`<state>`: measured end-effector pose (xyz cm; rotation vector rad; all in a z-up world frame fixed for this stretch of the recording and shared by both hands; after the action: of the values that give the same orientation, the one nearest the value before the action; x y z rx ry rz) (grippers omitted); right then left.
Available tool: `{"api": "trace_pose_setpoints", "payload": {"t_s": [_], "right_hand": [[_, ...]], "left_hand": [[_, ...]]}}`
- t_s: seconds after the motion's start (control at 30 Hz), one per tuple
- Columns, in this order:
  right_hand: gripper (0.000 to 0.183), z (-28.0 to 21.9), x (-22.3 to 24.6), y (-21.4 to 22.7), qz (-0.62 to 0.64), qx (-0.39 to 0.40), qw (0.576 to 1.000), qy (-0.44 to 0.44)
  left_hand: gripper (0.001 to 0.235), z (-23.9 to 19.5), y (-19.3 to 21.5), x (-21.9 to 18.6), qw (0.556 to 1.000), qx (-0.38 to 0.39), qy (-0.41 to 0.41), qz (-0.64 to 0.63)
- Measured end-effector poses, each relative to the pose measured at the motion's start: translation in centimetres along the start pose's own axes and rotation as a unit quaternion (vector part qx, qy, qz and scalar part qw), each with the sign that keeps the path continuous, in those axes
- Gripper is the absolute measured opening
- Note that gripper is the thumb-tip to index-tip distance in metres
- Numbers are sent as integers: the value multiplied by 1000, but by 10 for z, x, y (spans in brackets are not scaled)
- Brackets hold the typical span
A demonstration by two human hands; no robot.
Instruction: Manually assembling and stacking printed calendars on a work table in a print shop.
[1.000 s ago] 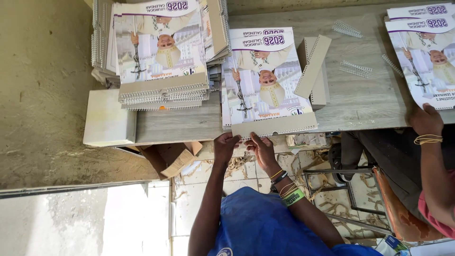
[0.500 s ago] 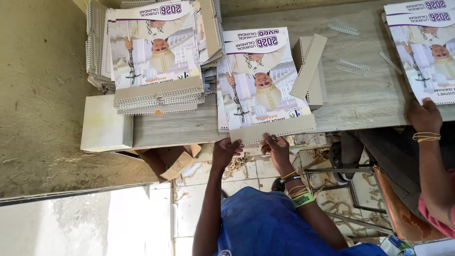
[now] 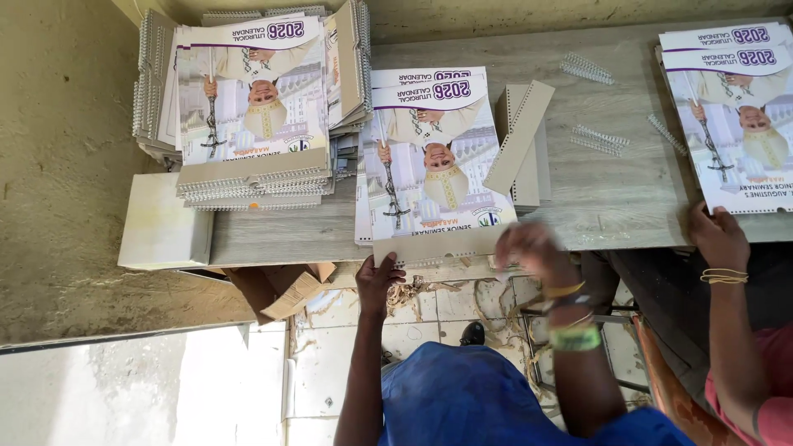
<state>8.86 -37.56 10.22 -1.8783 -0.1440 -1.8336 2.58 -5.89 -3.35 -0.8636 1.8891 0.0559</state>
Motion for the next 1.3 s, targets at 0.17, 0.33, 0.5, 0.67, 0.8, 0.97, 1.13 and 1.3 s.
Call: {"api": "trace_pose_setpoints", "payload": {"t_s": [0.17,0.33,0.5,0.67,0.8,0.97,1.13,1.3], "right_hand": [[30,94,-31,275,-435,-353,803,202],[28,115,-69,358,-701,-362,614,-22],[20,96,-101,336,-777,-376,505,-2],[14,56,-68,240,-507,-418,743,128],[29,8,11,62,-351,-309,874,132],[37,-20,-26,-36,-430,-66,886,159],[30,-27,-39,-61,-551,-77,784,277],[31,-26,-60,-67,-614,-102,710,328]], "left_hand": [[39,-8,-11,37,994,60,35,-89],[20,-25,-24,26,996,-14,73,-41],[23,-33,-11,6,997,-56,57,-8],[21,-17,-15,30,993,-9,67,-96],[21,-21,-42,46,990,70,97,-68],[33,-18,-51,52,983,109,150,-13],[30,-30,-58,31,980,113,165,-10],[31,-32,-60,26,981,116,158,3]]}}
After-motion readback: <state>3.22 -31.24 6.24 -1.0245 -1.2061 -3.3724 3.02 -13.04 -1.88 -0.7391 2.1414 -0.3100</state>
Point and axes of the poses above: each hand's wrist, its own z-axis towards the middle knuckle, its own y-axis out of the back of the hand, x = y × z, the point moved 3 cm from there along z, towards the middle knuckle, and after that the axes turned 13 degrees about -x, right-handed, at the moved point
